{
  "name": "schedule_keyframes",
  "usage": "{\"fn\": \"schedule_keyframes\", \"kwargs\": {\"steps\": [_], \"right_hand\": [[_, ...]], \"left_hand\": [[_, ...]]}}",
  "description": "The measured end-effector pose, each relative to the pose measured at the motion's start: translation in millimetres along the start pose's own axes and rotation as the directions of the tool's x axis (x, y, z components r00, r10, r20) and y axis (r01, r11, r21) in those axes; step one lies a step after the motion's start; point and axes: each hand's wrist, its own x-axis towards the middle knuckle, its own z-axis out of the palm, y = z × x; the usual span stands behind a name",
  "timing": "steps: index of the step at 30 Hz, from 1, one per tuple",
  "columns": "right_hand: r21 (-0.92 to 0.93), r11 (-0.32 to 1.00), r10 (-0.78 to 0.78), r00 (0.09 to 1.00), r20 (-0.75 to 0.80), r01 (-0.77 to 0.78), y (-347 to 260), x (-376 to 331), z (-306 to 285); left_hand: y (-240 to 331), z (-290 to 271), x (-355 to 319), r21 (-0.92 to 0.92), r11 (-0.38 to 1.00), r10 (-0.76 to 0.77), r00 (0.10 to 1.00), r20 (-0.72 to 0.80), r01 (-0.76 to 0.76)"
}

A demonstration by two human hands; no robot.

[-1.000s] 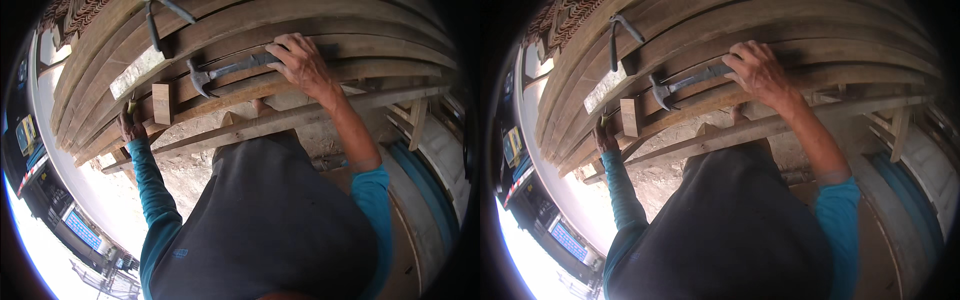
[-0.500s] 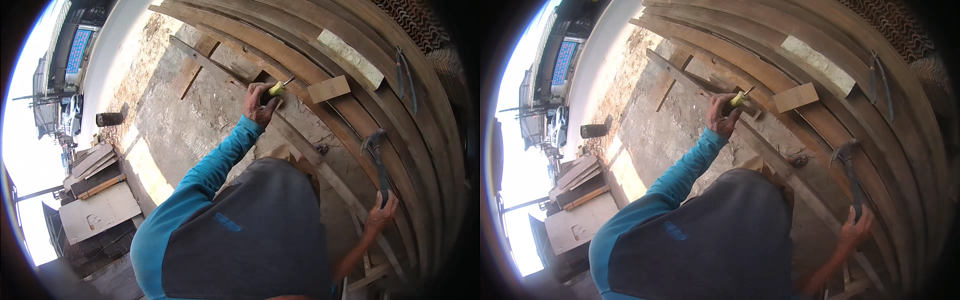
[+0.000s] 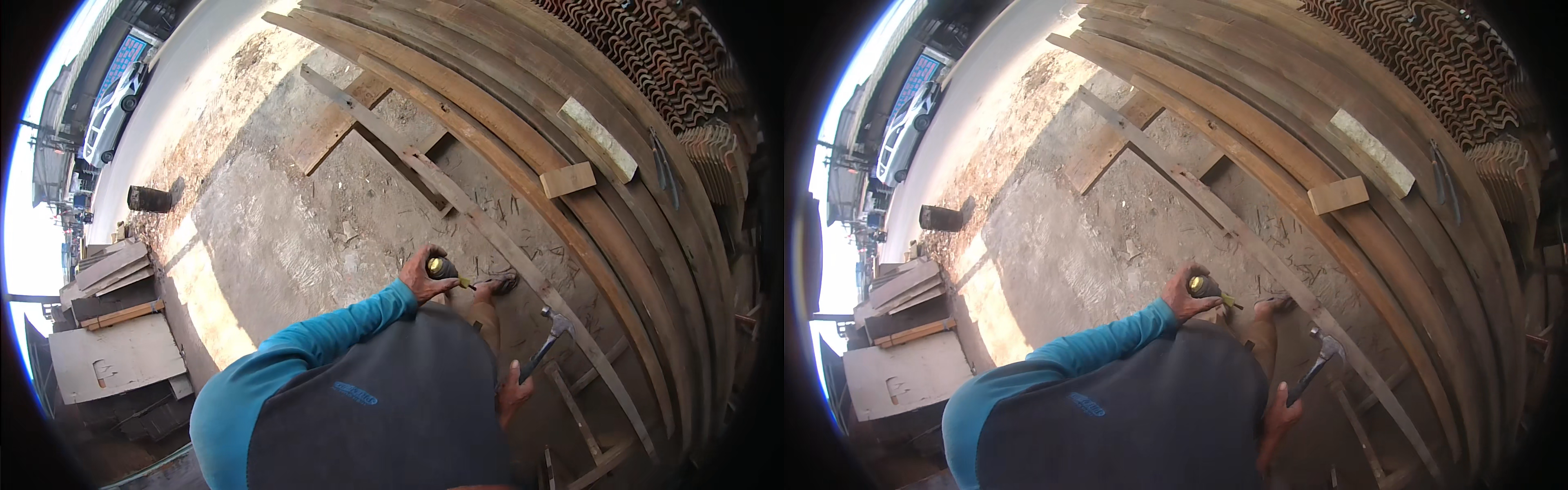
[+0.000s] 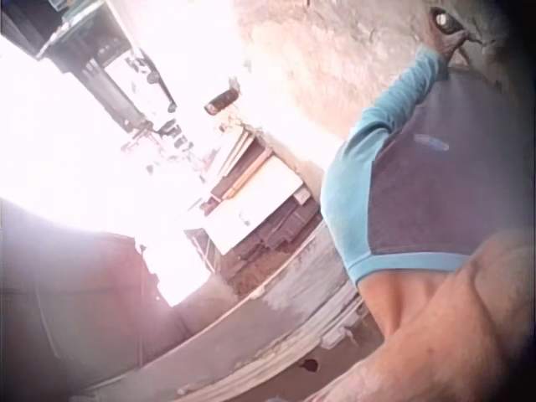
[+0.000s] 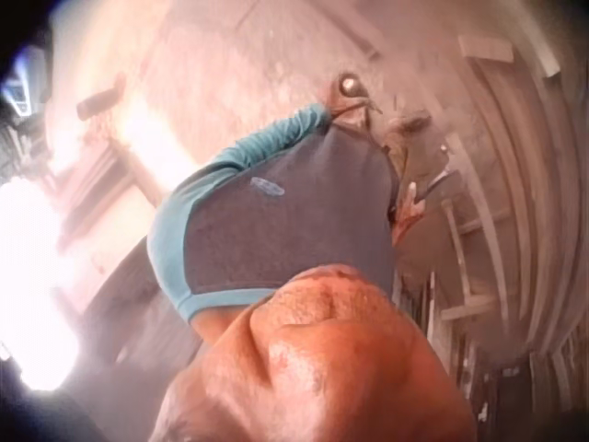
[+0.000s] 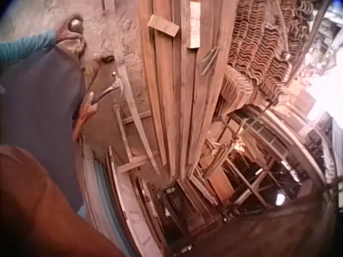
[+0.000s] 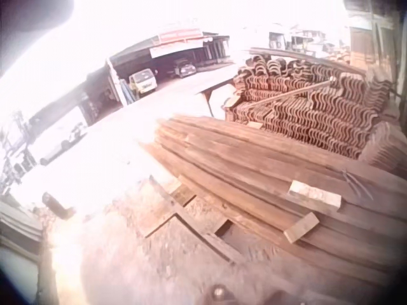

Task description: The person removes nails from a small wooden block using the claw of a hammer and a metal rod for leverage.

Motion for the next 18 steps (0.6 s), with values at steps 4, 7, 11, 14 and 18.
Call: {"fn": "schedule_keyframes", "kwargs": {"steps": [4,7,11,14,18], "right_hand": [[0.194,0.955,0.245,0.964,-0.098,-0.223,-23,-23,8],[0.277,0.954,0.149,0.982,-0.118,-0.111,-52,-6,-1],[0.258,0.964,-0.006,0.977,-0.214,0.062,-54,8,-27],[0.088,0.987,-0.113,0.971,-0.212,0.134,-21,19,-44],[0.043,0.991,-0.117,0.973,-0.2,0.128,30,21,-42]], "left_hand": [[9,-19,17,-0.191,0.952,-0.224,0.969,0.105,0.241],[3,-13,16,-0.516,0.822,-0.225,0.97,0.094,0.241],[2,-17,3,-0.583,0.805,-0.145,0.989,-0.015,0.109],[4,-10,-6,-0.679,0.733,-0.162,0.979,-0.124,0.035],[3,8,-16,-0.67,0.741,-0.208,0.963,-0.173,0.04]]}}
